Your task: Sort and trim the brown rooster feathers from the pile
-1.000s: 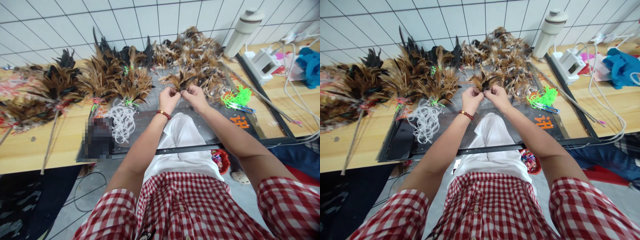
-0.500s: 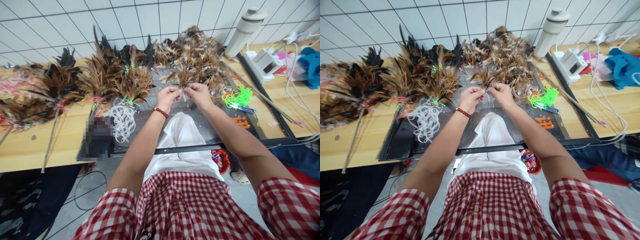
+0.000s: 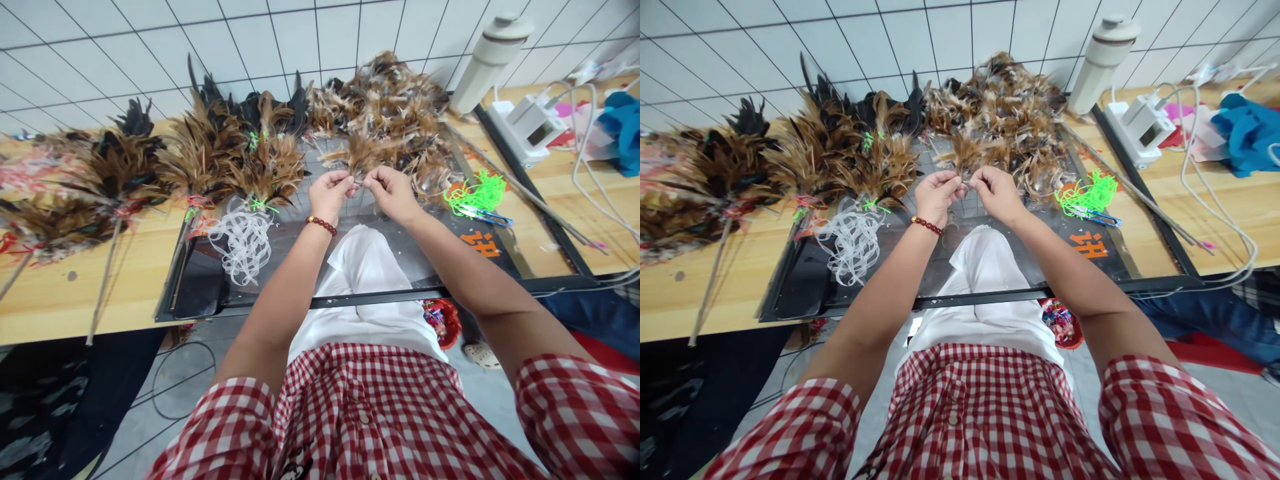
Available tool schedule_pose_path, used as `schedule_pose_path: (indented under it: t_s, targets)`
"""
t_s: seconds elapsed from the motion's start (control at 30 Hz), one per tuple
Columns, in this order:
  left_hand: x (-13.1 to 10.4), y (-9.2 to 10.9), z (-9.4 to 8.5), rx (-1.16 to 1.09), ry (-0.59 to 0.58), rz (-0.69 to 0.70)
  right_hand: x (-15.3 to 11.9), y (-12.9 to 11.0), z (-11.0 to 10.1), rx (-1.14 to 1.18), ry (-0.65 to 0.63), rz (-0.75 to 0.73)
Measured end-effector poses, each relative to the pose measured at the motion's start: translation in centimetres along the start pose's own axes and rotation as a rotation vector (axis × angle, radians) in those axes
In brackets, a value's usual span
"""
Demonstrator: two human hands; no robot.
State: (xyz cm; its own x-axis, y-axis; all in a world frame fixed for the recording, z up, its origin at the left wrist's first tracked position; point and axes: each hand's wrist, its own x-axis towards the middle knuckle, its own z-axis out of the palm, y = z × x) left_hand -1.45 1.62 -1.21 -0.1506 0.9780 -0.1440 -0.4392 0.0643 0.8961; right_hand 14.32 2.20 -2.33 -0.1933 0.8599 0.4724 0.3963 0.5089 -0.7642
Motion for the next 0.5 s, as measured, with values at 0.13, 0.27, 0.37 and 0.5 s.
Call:
schedule_pose_path:
  t_s: [0.13, 0.27, 0.37, 0.5]
  targets:
    - [0.4, -0.2, -0.6, -0.087, -0.02, -0.047, 0.3, 1.0, 0.1, 0.016, 0.061, 0.125]
    - [0.3, -0.4, -0.6, -0.073, -0.044, -0.05, 0.5, 1.3, 0.6, 0.181, 0.088, 0.191]
    - [-0.2, -0.5, -0.4, -0.024, -0.114, -0.039, 0.5, 1.0, 0.8, 0.32, 0.051, 0.228]
    - [-0.3, -0.4, -0.3, -0.01, -0.097, -0.041, 0.6, 0.7, 0.1, 0.389, 0.077, 0.31]
